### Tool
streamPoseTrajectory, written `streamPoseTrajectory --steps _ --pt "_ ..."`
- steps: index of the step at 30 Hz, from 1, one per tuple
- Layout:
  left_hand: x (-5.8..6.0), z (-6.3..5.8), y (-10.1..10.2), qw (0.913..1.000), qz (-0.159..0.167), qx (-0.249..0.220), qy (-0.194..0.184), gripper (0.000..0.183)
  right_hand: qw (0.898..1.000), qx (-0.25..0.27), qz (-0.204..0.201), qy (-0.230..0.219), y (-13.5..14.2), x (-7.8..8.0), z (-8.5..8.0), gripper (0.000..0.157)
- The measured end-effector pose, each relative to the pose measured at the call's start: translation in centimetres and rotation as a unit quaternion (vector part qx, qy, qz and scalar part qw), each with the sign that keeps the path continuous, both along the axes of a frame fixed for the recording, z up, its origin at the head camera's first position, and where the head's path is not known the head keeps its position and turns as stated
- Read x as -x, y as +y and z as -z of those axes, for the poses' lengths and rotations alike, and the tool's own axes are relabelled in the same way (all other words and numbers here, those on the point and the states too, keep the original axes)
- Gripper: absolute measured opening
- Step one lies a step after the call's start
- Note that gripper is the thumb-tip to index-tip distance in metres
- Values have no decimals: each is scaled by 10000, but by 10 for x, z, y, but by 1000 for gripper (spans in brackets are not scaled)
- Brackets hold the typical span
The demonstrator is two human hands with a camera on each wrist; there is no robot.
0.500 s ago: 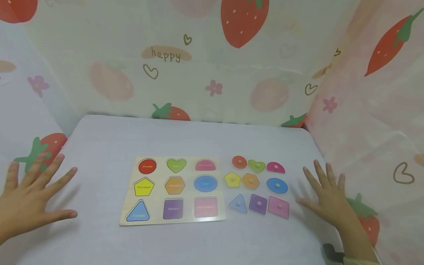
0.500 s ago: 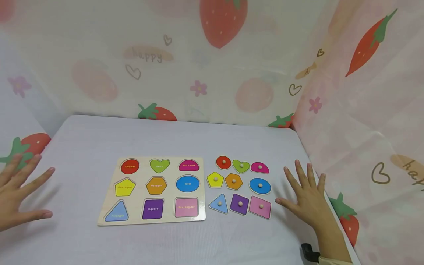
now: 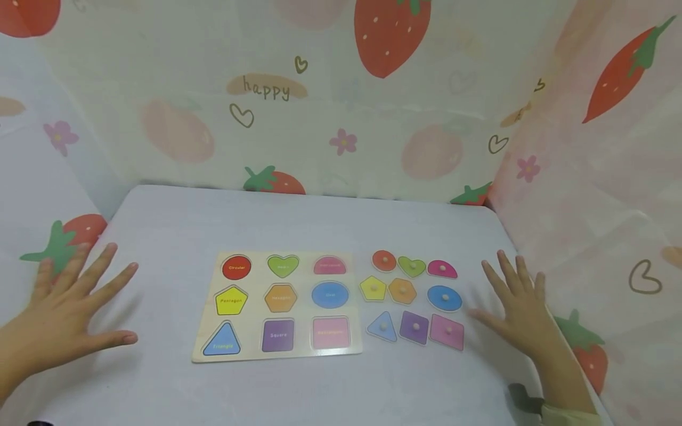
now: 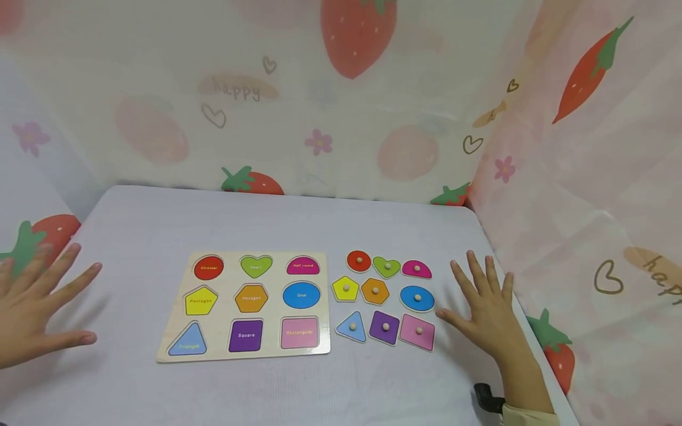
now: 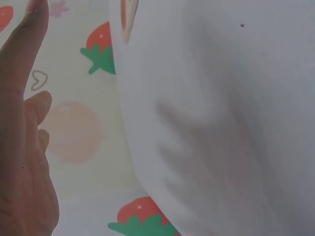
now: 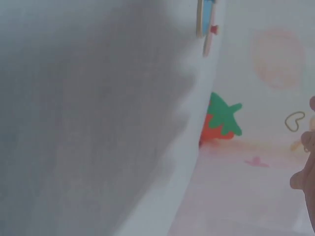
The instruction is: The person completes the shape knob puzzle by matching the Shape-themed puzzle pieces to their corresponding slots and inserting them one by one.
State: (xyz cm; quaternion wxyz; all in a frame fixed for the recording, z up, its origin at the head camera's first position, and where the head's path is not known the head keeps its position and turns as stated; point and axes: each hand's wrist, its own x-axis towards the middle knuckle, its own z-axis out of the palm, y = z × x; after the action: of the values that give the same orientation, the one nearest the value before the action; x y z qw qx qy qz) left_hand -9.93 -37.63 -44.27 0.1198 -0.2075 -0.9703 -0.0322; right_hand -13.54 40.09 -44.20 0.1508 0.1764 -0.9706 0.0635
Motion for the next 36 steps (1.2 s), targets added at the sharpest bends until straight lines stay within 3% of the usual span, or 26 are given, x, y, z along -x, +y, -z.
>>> streamPoseTrajectory --steps 22,36 --pt "15 4 33 9967 387 -678 -222 122 9975 678 -209 -53 -33 12 0 95" --pt "22 8 55 9943 303 -937 -400 124 9961 796 -375 -10 -54 25 0 89"
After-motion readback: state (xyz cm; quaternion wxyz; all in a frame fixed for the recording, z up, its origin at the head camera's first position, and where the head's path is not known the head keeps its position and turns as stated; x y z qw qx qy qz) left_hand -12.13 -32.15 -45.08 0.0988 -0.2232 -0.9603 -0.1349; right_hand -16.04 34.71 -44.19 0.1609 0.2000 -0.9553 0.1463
